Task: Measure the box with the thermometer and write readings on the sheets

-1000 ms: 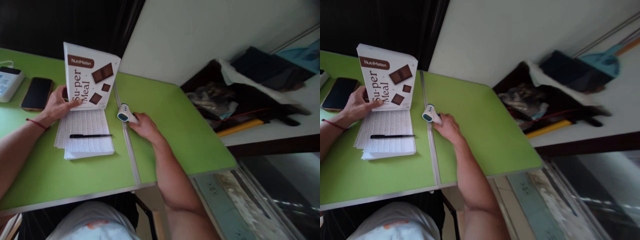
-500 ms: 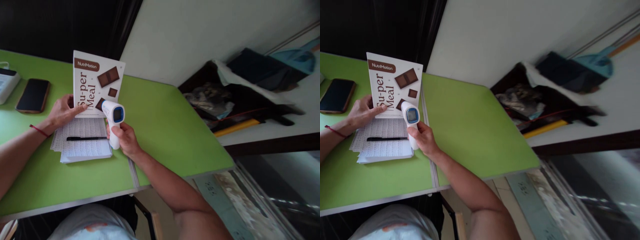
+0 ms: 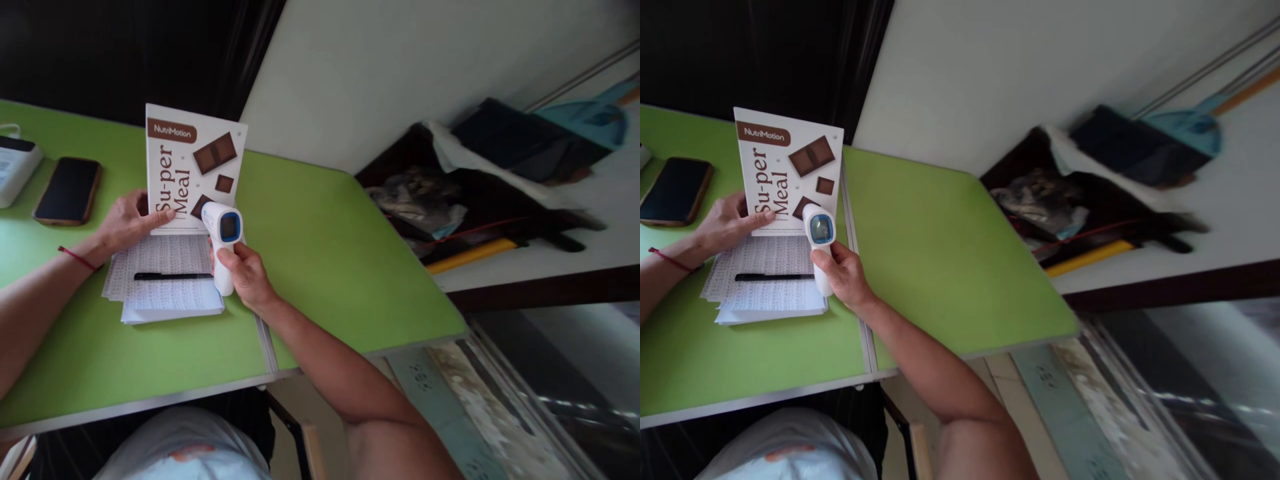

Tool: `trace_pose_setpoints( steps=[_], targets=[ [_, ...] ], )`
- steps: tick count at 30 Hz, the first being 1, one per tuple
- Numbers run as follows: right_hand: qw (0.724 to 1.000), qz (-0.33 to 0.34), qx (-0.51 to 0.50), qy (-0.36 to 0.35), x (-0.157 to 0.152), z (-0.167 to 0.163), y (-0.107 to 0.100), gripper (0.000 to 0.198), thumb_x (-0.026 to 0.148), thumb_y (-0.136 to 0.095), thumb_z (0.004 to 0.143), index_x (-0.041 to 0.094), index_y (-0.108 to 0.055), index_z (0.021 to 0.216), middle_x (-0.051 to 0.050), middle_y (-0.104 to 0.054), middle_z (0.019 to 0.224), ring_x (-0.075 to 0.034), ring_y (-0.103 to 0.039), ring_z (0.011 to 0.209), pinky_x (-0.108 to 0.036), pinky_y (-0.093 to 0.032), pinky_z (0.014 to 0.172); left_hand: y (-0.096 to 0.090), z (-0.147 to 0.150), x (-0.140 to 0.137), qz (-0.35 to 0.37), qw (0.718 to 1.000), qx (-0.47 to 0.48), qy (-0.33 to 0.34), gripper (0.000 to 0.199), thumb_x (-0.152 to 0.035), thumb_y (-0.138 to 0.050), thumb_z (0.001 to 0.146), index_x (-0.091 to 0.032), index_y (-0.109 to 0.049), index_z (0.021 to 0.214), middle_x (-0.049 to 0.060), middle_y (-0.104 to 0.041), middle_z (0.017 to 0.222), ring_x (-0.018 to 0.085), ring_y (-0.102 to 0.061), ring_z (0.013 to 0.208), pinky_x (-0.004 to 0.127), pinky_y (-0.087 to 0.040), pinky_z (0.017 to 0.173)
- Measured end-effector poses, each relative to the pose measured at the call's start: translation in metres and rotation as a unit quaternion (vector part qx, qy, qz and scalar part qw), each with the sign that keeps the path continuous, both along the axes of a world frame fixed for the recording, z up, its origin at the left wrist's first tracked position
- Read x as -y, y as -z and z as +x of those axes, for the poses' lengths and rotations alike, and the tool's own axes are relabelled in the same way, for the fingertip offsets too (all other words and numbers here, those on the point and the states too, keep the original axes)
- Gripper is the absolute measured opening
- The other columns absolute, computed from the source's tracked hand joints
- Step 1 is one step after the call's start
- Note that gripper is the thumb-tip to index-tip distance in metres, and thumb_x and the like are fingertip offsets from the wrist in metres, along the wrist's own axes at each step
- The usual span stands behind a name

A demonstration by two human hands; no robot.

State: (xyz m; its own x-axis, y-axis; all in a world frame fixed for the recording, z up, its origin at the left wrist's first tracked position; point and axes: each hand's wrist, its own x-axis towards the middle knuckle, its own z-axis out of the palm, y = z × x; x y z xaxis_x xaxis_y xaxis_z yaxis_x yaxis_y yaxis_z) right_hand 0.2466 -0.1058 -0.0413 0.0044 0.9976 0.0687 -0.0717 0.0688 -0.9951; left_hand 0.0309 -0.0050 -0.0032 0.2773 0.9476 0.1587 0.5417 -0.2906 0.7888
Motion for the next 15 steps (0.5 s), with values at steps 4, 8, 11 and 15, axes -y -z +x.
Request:
trace_pose_setpoints(
  steps=[4, 8, 11, 15],
  targets=[
    [1.0, 0.006, 0.004, 0.002, 0.0, -0.001, -0.001, 0.038, 0.058, -0.066, 0.073, 0.021, -0.057, 0.071, 0.004, -0.048, 0.064, -0.01, -0.043, 0.056, -0.027, -0.037, 0.053, 0.0, -0.001, 0.0, -0.003, 1.0, 0.007, 0.009, 0.063, -0.068, -0.067, 0.067, -0.018, -0.066, 0.106, 0.011, -0.071, 0.1, 0.03, -0.066, 0.09, 0.035, -0.055, 0.073],
    [1.0, 0.018, 0.017, 0.003, 0.001, -0.001, -0.004, 0.037, 0.057, -0.067, 0.073, 0.021, -0.06, 0.075, 0.003, -0.051, 0.065, -0.01, -0.044, 0.059, -0.026, -0.038, 0.055, -0.001, 0.0, 0.002, -0.008, 1.0, -0.002, -0.001, 0.063, -0.068, -0.067, 0.067, -0.017, -0.066, 0.105, 0.011, -0.07, 0.098, 0.03, -0.066, 0.087, 0.036, -0.054, 0.072],
    [0.999, 0.02, 0.021, -0.014, 0.002, -0.002, -0.007, 0.037, 0.057, -0.069, 0.071, 0.022, -0.061, 0.079, 0.002, -0.055, 0.07, -0.011, -0.047, 0.064, -0.027, -0.041, 0.059, -0.001, -0.001, 0.002, -0.001, 1.0, -0.013, -0.007, 0.063, -0.068, -0.066, 0.068, -0.019, -0.066, 0.108, 0.011, -0.07, 0.1, 0.03, -0.065, 0.089, 0.038, -0.054, 0.073],
    [0.999, 0.013, 0.027, -0.021, 0.002, -0.003, -0.011, 0.041, 0.059, -0.072, 0.065, 0.022, -0.059, 0.076, 0.002, -0.056, 0.07, -0.012, -0.047, 0.063, -0.027, -0.042, 0.058, -0.001, -0.002, 0.002, 0.02, 0.999, -0.033, -0.009, 0.062, -0.069, -0.064, 0.07, -0.02, -0.066, 0.108, 0.012, -0.068, 0.107, 0.032, -0.064, 0.096, 0.041, -0.053, 0.076]
  ],
)
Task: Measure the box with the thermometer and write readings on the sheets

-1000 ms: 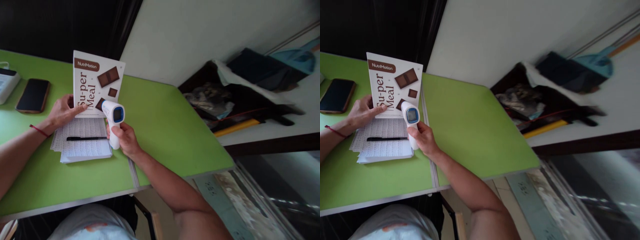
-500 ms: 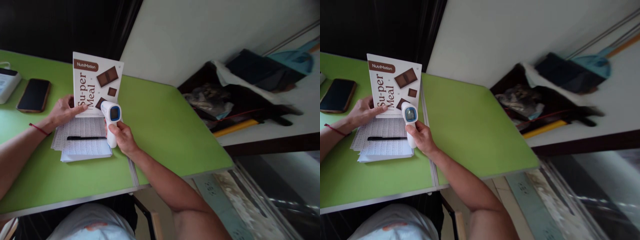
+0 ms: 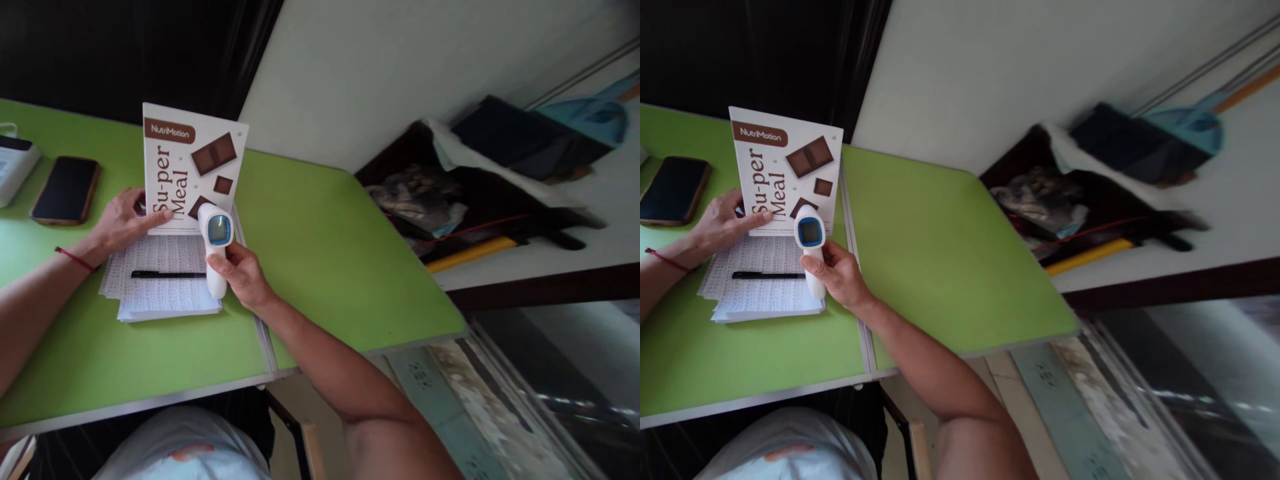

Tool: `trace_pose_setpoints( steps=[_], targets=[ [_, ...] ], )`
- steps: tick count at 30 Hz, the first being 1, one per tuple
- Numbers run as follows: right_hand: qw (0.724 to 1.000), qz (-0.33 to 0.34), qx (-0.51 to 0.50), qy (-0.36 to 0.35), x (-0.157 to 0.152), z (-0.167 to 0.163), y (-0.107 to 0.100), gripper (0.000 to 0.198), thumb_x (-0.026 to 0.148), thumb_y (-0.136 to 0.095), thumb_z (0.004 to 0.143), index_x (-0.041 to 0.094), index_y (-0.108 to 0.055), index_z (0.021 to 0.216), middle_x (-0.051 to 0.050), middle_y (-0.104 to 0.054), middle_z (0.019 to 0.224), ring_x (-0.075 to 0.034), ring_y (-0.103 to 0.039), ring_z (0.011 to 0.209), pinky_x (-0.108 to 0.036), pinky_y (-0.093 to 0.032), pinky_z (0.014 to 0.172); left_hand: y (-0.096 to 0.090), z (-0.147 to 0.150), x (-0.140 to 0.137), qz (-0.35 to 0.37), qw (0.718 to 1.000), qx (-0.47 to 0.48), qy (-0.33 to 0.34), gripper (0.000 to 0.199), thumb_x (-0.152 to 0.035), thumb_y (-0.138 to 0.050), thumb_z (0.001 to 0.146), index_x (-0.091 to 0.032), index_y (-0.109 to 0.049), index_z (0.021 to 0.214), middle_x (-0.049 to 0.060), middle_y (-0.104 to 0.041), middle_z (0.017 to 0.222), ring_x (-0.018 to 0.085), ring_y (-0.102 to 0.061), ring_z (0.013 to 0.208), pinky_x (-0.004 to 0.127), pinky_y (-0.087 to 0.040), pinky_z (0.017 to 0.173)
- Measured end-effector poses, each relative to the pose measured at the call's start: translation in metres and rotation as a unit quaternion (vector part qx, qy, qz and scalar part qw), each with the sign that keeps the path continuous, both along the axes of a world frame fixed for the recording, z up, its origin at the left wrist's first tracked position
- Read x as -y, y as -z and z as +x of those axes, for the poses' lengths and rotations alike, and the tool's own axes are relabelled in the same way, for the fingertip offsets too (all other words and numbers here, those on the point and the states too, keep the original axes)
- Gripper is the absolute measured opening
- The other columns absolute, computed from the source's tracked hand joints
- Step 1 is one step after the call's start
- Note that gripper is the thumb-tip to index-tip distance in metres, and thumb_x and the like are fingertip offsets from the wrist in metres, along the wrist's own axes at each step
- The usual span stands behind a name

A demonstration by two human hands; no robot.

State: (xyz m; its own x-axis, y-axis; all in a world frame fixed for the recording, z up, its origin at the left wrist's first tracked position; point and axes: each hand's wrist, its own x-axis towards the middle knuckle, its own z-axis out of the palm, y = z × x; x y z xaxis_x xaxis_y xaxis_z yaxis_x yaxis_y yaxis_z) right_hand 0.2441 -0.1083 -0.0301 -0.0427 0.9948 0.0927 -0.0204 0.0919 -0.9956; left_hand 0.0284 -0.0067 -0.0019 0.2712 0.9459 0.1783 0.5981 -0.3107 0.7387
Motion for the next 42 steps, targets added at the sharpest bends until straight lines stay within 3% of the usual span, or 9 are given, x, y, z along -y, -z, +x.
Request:
trace_pose_setpoints(
  steps=[6, 14, 25, 34, 39, 42],
  targets=[
    [1.0, 0.014, 0.005, 0.005, 0.004, 0.0, -0.006, 0.037, 0.054, -0.072, 0.068, 0.021, -0.058, 0.075, 0.003, -0.053, 0.067, -0.011, -0.046, 0.061, -0.027, -0.041, 0.056, -0.004, 0.0, 0.003, -0.03, 0.999, -0.011, 0.003, 0.073, -0.072, -0.061, 0.071, -0.014, -0.063, 0.115, 0.012, -0.068, 0.104, 0.029, -0.063, 0.088, 0.038, -0.049, 0.07],
    [0.998, 0.019, -0.004, 0.067, 0.006, 0.002, -0.011, 0.034, 0.05, -0.073, 0.066, 0.022, -0.057, 0.074, 0.003, -0.055, 0.067, -0.011, -0.047, 0.061, -0.027, -0.043, 0.056, -0.002, -0.001, 0.002, -0.016, 1.0, -0.013, 0.02, 0.068, -0.072, -0.057, 0.077, -0.016, -0.064, 0.116, 0.005, -0.069, 0.093, 0.02, -0.059, 0.077, 0.028, -0.043, 0.061],
    [0.997, 0.027, -0.004, 0.072, 0.008, 0.003, -0.016, 0.034, 0.051, -0.074, 0.063, 0.023, -0.058, 0.076, 0.003, -0.057, 0.068, -0.011, -0.047, 0.06, -0.028, -0.043, 0.056, -0.002, -0.003, 0.002, -0.018, 0.999, -0.001, 0.03, 0.064, -0.068, -0.058, 0.079, -0.018, -0.063, 0.118, 0.004, -0.07, 0.103, 0.021, -0.061, 0.081, 0.027, -0.045, 0.064],
    [0.997, 0.043, 0.004, 0.064, 0.01, 0.003, -0.015, 0.032, 0.048, -0.074, 0.066, 0.022, -0.059, 0.077, 0.002, -0.059, 0.07, -0.011, -0.05, 0.061, -0.028, -0.045, 0.057, -0.005, -0.002, 0.003, -0.046, 0.999, 0.017, 0.021, 0.071, -0.069, -0.063, 0.075, -0.013, -0.06, 0.118, 0.01, -0.069, 0.103, 0.019, -0.06, 0.07, 0.029, -0.046, 0.058],
    [0.989, 0.085, 0.091, 0.085, 0.0, 0.023, -0.012, 0.036, 0.049, -0.072, 0.07, 0.022, -0.064, 0.093, -0.002, -0.066, 0.084, -0.015, -0.058, 0.072, -0.031, -0.05, 0.064, -0.005, -0.003, 0.003, -0.032, 0.999, 0.012, 0.006, 0.078, -0.071, -0.063, 0.072, -0.015, -0.054, 0.125, 0.012, -0.065, 0.112, 0.025, -0.061, 0.084, 0.033, -0.049, 0.065],
    [0.96, 0.113, 0.22, 0.13, -0.013, 0.051, -0.006, 0.049, 0.044, -0.075, 0.068, 0.021, -0.063, 0.109, -0.008, -0.066, 0.104, -0.021, -0.06, 0.088, -0.038, -0.052, 0.075, -0.004, -0.005, -0.001, 0.011, 0.999, -0.015, -0.027, 0.083, -0.071, -0.063, 0.071, -0.014, -0.05, 0.13, 0.015, -0.06, 0.121, 0.029, -0.059, 0.095, 0.038, -0.049, 0.076]
  ],
)
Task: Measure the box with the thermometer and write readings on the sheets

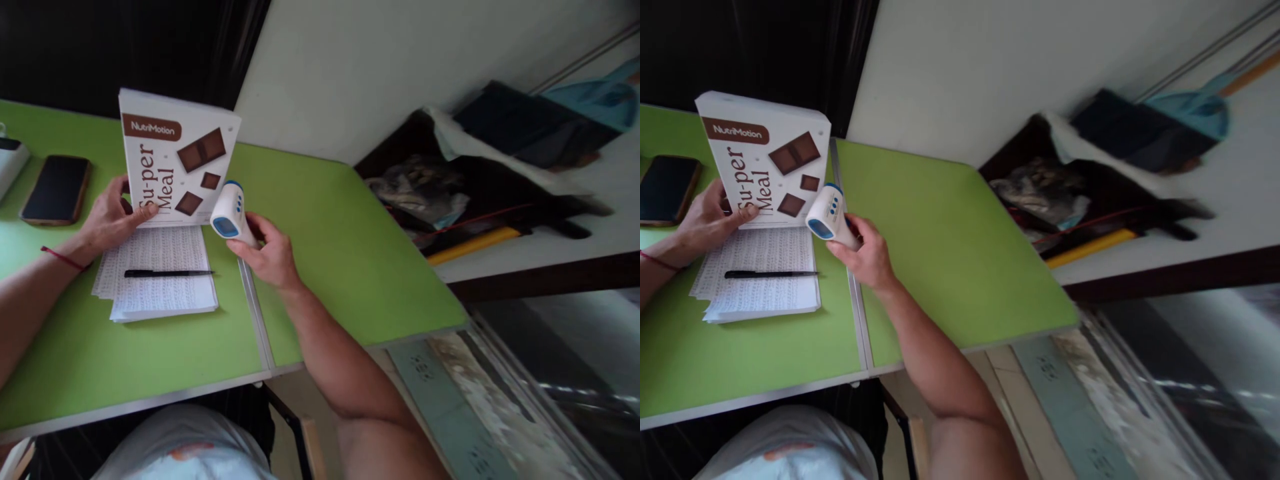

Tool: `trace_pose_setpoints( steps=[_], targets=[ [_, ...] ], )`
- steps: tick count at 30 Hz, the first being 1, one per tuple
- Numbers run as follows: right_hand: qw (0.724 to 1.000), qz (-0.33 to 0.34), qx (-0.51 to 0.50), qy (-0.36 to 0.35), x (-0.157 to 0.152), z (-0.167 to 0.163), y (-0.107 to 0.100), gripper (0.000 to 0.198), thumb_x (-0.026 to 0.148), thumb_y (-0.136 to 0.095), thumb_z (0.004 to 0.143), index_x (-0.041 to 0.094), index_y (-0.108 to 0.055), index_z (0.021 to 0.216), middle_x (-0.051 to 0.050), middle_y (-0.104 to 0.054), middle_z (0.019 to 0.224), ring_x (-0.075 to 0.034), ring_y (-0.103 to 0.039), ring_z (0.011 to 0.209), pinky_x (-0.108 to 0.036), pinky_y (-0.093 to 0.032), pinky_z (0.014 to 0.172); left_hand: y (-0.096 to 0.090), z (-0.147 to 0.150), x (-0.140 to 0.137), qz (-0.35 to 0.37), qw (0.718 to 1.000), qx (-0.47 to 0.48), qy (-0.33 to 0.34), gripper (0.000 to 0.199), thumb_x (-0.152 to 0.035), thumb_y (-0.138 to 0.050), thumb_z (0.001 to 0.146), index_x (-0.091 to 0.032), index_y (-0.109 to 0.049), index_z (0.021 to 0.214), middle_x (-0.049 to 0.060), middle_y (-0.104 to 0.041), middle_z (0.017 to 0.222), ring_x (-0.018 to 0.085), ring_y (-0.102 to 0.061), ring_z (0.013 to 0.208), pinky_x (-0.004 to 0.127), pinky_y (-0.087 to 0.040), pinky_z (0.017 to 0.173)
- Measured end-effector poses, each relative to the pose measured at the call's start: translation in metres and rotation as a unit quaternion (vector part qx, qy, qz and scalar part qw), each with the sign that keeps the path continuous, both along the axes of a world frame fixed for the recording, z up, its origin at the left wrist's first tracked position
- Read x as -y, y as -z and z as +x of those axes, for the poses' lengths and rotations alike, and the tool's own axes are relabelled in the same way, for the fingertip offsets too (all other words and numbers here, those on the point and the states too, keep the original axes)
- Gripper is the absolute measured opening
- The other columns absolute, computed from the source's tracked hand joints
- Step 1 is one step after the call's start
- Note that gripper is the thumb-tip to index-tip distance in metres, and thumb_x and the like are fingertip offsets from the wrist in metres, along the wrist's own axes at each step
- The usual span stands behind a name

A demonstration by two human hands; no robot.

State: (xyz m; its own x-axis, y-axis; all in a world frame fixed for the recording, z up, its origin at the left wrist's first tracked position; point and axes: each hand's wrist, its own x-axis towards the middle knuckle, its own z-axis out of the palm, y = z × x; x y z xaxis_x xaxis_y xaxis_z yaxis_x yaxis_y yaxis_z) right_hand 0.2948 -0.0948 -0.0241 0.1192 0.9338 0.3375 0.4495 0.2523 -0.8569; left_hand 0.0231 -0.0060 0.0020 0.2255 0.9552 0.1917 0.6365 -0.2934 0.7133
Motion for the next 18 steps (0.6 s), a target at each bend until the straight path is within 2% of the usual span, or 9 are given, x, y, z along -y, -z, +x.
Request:
trace_pose_setpoints(
  steps=[2, 5, 7, 11, 13, 15, 18],
  targets=[
    [0.994, -0.007, 0.099, 0.044, -0.009, 0.017, 0.005, 0.049, 0.038, -0.077, 0.067, 0.021, -0.064, 0.111, -0.01, -0.064, 0.105, -0.023, -0.06, 0.09, -0.042, -0.052, 0.077, 0.001, -0.002, -0.002, 0.016, 0.999, -0.021, -0.021, 0.087, -0.071, -0.061, 0.072, -0.013, -0.044, 0.134, 0.015, -0.057, 0.124, 0.029, -0.058, 0.095, 0.04, -0.048, 0.081],
    [0.971, -0.069, 0.214, 0.077, -0.017, 0.031, 0.01, 0.043, 0.03, -0.075, 0.07, 0.02, -0.065, 0.11, -0.01, -0.063, 0.098, -0.024, -0.059, 0.085, -0.046, -0.051, 0.077, 0.002, -0.004, -0.005, 0.027, 0.998, -0.048, -0.033, 0.089, -0.071, -0.058, 0.075, -0.013, -0.037, 0.139, 0.013, -0.054, 0.128, 0.027, -0.057, 0.095, 0.039, -0.046, 0.087],
    [0.958, -0.102, 0.258, 0.078, -0.018, 0.032, 0.012, 0.039, 0.028, -0.074, 0.072, 0.019, -0.065, 0.109, -0.01, -0.063, 0.097, -0.024, -0.059, 0.085, -0.047, -0.049, 0.08, 0.002, -0.006, -0.007, 0.041, 0.996, -0.073, -0.022, 0.087, -0.069, -0.057, 0.077, -0.014, -0.036, 0.14, 0.012, -0.053, 0.128, 0.026, -0.056, 0.096, 0.038, -0.045, 0.089],
    [0.947, -0.119, 0.289, 0.073, -0.018, 0.031, 0.012, 0.035, 0.03, -0.071, 0.076, 0.018, -0.065, 0.109, -0.011, -0.063, 0.099, -0.026, -0.059, 0.089, -0.049, -0.047, 0.084, 0.004, -0.01, -0.011, 0.086, 0.991, -0.099, 0.025, 0.075, -0.066, -0.053, 0.082, -0.017, -0.041, 0.137, 0.008, -0.055, 0.126, 0.027, -0.054, 0.102, 0.037, -0.042, 0.094],
    [0.945, -0.103, 0.299, 0.08, -0.017, 0.03, 0.011, 0.042, 0.028, -0.073, 0.073, 0.017, -0.064, 0.113, -0.013, -0.062, 0.102, -0.029, -0.057, 0.094, -0.052, -0.046, 0.086, 0.004, -0.012, -0.013, 0.071, 0.993, -0.09, 0.033, 0.071, -0.068, -0.052, 0.082, -0.02, -0.045, 0.135, 0.005, -0.057, 0.122, 0.025, -0.055, 0.098, 0.034, -0.043, 0.091],
    [0.947, -0.05, 0.305, 0.091, -0.014, 0.026, 0.009, 0.049, 0.024, -0.076, 0.069, 0.016, -0.063, 0.116, -0.014, -0.061, 0.107, -0.031, -0.055, 0.101, -0.054, -0.043, 0.09, 0.003, -0.013, -0.012, 0.046, 0.994, -0.096, 0.028, 0.073, -0.071, -0.052, 0.08, -0.019, -0.048, 0.131, 0.006, -0.059, 0.117, 0.024, -0.055, 0.094, 0.035, -0.043, 0.089],
    [0.955, 0.061, 0.286, 0.041, -0.005, 0.009, 0.007, 0.032, 0.021, -0.069, 0.077, 0.02, -0.068, 0.109, -0.01, -0.062, 0.102, -0.027, -0.055, 0.097, -0.05, -0.043, 0.089, -0.002, -0.012, -0.007, 0.068, 0.993, -0.095, -0.004, 0.078, -0.074, -0.053, 0.078, -0.016, -0.046, 0.129, 0.009, -0.055, 0.117, 0.026, -0.052, 0.098, 0.037, -0.042, 0.087]
  ],
)
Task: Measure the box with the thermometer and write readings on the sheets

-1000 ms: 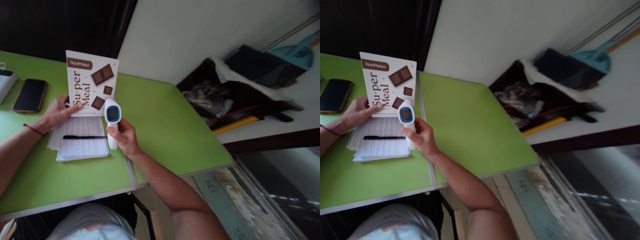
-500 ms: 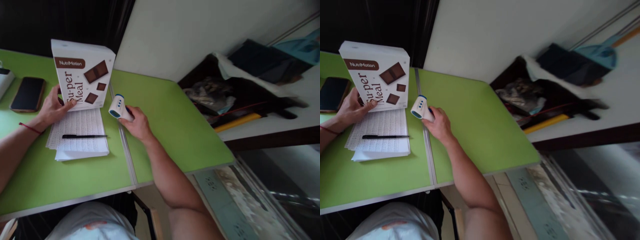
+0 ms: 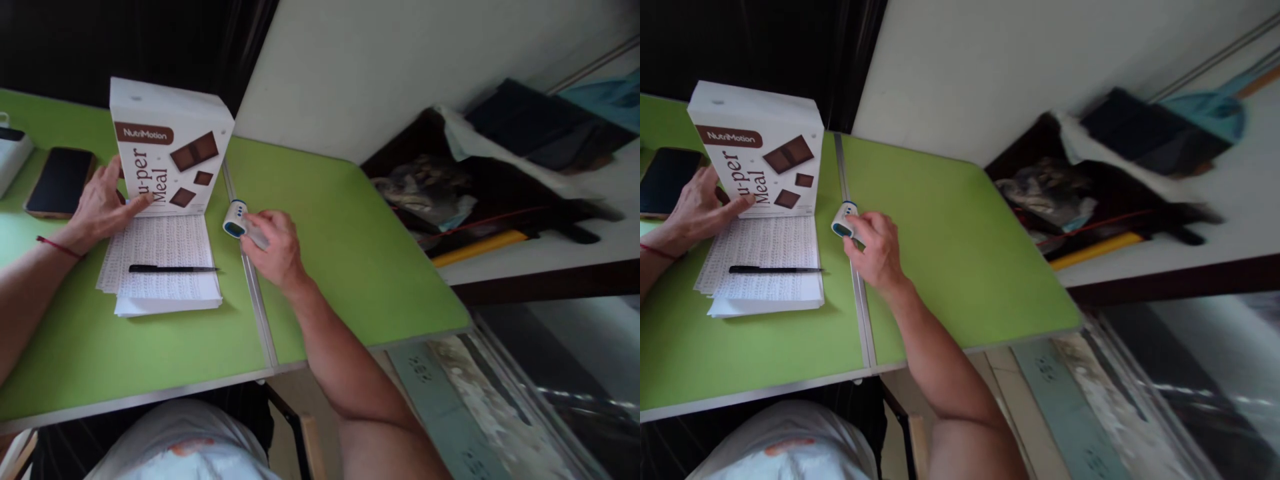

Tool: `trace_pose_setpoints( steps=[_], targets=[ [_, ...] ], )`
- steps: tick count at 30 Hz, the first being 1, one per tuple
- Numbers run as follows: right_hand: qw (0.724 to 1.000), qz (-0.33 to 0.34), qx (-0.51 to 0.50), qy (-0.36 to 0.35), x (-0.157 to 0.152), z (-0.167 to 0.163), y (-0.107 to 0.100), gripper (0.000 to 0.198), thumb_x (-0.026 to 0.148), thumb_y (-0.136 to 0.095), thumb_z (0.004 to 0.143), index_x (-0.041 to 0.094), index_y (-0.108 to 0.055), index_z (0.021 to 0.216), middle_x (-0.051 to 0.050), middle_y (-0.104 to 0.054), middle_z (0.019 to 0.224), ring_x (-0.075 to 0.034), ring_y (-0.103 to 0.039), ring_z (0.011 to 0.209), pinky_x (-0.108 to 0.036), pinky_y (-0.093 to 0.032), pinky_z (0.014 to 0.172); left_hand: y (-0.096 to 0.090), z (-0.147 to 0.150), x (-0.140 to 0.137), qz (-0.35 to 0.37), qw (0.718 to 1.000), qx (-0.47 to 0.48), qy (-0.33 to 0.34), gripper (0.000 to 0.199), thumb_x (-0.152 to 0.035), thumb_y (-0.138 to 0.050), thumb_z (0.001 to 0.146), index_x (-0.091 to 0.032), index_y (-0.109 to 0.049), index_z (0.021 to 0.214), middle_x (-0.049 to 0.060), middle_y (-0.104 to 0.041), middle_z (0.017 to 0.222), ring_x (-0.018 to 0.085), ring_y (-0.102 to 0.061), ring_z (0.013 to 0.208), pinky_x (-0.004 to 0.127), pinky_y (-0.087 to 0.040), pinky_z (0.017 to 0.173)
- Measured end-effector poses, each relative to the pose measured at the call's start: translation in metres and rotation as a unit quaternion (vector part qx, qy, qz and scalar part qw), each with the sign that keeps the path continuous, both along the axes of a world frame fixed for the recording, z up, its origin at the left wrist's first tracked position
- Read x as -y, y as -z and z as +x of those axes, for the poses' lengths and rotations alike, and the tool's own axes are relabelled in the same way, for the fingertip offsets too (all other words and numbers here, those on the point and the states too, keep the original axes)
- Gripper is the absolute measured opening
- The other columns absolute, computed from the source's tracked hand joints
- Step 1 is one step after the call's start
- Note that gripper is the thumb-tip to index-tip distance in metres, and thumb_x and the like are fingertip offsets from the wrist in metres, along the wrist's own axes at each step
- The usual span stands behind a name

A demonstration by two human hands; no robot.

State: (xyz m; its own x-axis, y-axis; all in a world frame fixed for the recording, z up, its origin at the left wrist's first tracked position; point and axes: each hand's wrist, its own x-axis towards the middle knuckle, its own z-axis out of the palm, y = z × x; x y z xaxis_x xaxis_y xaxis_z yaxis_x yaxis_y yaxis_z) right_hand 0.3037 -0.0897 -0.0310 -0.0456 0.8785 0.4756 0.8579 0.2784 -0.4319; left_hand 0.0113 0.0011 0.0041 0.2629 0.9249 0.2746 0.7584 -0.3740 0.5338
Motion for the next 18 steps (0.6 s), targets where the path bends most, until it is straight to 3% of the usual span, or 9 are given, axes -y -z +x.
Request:
trace_pose_setpoints(
  steps=[3, 6, 9, 11, 13, 15, 16, 18],
  targets=[
    [0.99, 0.01, 0.024, -0.135, 0.014, -0.026, 0.001, 0.015, 0.025, -0.064, 0.085, 0.023, -0.072, 0.098, -0.006, -0.062, 0.086, -0.022, -0.056, 0.084, -0.043, -0.045, 0.08, -0.007, 0.004, 0.01, 0.124, 0.988, 0.082, -0.033, 0.07, -0.072, -0.042, 0.087, -0.016, -0.037, 0.128, 0.008, -0.049, 0.116, 0.017, -0.051, 0.092, 0.029, -0.043, 0.073],
    [0.979, -0.013, 0.105, -0.177, 0.026, -0.044, 0.003, 0.017, 0.023, -0.066, 0.085, 0.019, -0.071, 0.101, -0.007, -0.062, 0.086, -0.021, -0.055, 0.084, -0.038, -0.043, 0.075, -0.014, 0.01, 0.02, 0.262, 0.96, 0.086, -0.047, 0.048, -0.056, -0.03, 0.1, -0.011, -0.038, 0.116, 0.004, -0.047, 0.108, 0.01, -0.045, 0.087, 0.025, -0.042, 0.073],
    [0.968, -0.023, 0.171, -0.184, 0.028, -0.045, 0.004, 0.012, 0.022, -0.059, 0.09, 0.016, -0.069, 0.093, -0.006, -0.062, 0.08, -0.019, -0.054, 0.078, -0.036, -0.042, 0.071, -0.022, 0.022, 0.032, 0.325, 0.945, 0.023, 0.039, 0.032, -0.032, -0.028, 0.105, -0.008, -0.048, 0.101, 0.002, -0.051, 0.096, 0.007, -0.046, 0.086, 0.025, -0.043, 0.078],
    [0.971, -0.014, 0.17, -0.165, 0.025, -0.038, 0.002, 0.018, 0.022, -0.052, 0.094, 0.015, -0.067, 0.085, -0.005, -0.062, 0.076, -0.017, -0.053, 0.071, -0.034, -0.043, 0.066, -0.027, 0.035, 0.042, 0.349, 0.927, 0.015, 0.14, 0.031, -0.022, -0.028, 0.104, -0.01, -0.054, 0.09, 0.001, -0.057, 0.084, 0.005, -0.05, 0.074, 0.02, -0.042, 0.067],
    [0.986, 0.009, 0.114, -0.12, 0.02, -0.028, 0.0, 0.02, 0.021, -0.048, 0.095, 0.016, -0.063, 0.083, -0.005, -0.062, 0.075, -0.015, -0.053, 0.066, -0.032, -0.044, 0.06, -0.03, 0.05, 0.056, 0.375, 0.893, 0.006, 0.248, 0.029, -0.021, -0.034, 0.101, -0.013, -0.058, 0.086, 0.0, -0.061, 0.076, 0.005, -0.048, 0.057, 0.018, -0.036, 0.051],
    [0.997, 0.031, 0.002, -0.074, 0.016, -0.02, -0.002, 0.015, 0.023, -0.05, 0.093, 0.018, -0.059, 0.083, -0.004, -0.061, 0.074, -0.013, -0.053, 0.063, -0.029, -0.043, 0.054, -0.03, 0.062, 0.077, 0.311, 0.877, -0.122, 0.344, 0.031, -0.024, -0.038, 0.099, -0.016, -0.062, 0.082, 0.0, -0.06, 0.066, 0.008, -0.051, 0.053, 0.022, -0.035, 0.05],
    [0.995, 0.035, -0.07, -0.058, 0.014, -0.017, -0.002, 0.012, 0.026, -0.053, 0.091, 0.019, -0.057, 0.083, -0.002, -0.061, 0.072, -0.012, -0.053, 0.06, -0.027, -0.043, 0.051, -0.029, 0.065, 0.088, 0.274, 0.867, -0.196, 0.367, 0.031, -0.023, -0.041, 0.097, -0.016, -0.062, 0.076, 0.0, -0.057, 0.061, 0.01, -0.051, 0.05, 0.024, -0.033, 0.047],
    [0.973, 0.018, -0.223, -0.049, 0.014, -0.017, -0.002, 0.012, 0.03, -0.058, 0.085, 0.021, -0.054, 0.081, 0.002, -0.058, 0.068, -0.01, -0.052, 0.055, -0.024, -0.043, 0.048, -0.024, 0.068, 0.113, 0.228, 0.855, -0.319, 0.339, 0.022, -0.011, -0.047, 0.089, -0.014, -0.065, 0.077, 0.001, -0.053, 0.054, 0.014, -0.052, 0.047, 0.026, -0.031, 0.045]
  ],
)
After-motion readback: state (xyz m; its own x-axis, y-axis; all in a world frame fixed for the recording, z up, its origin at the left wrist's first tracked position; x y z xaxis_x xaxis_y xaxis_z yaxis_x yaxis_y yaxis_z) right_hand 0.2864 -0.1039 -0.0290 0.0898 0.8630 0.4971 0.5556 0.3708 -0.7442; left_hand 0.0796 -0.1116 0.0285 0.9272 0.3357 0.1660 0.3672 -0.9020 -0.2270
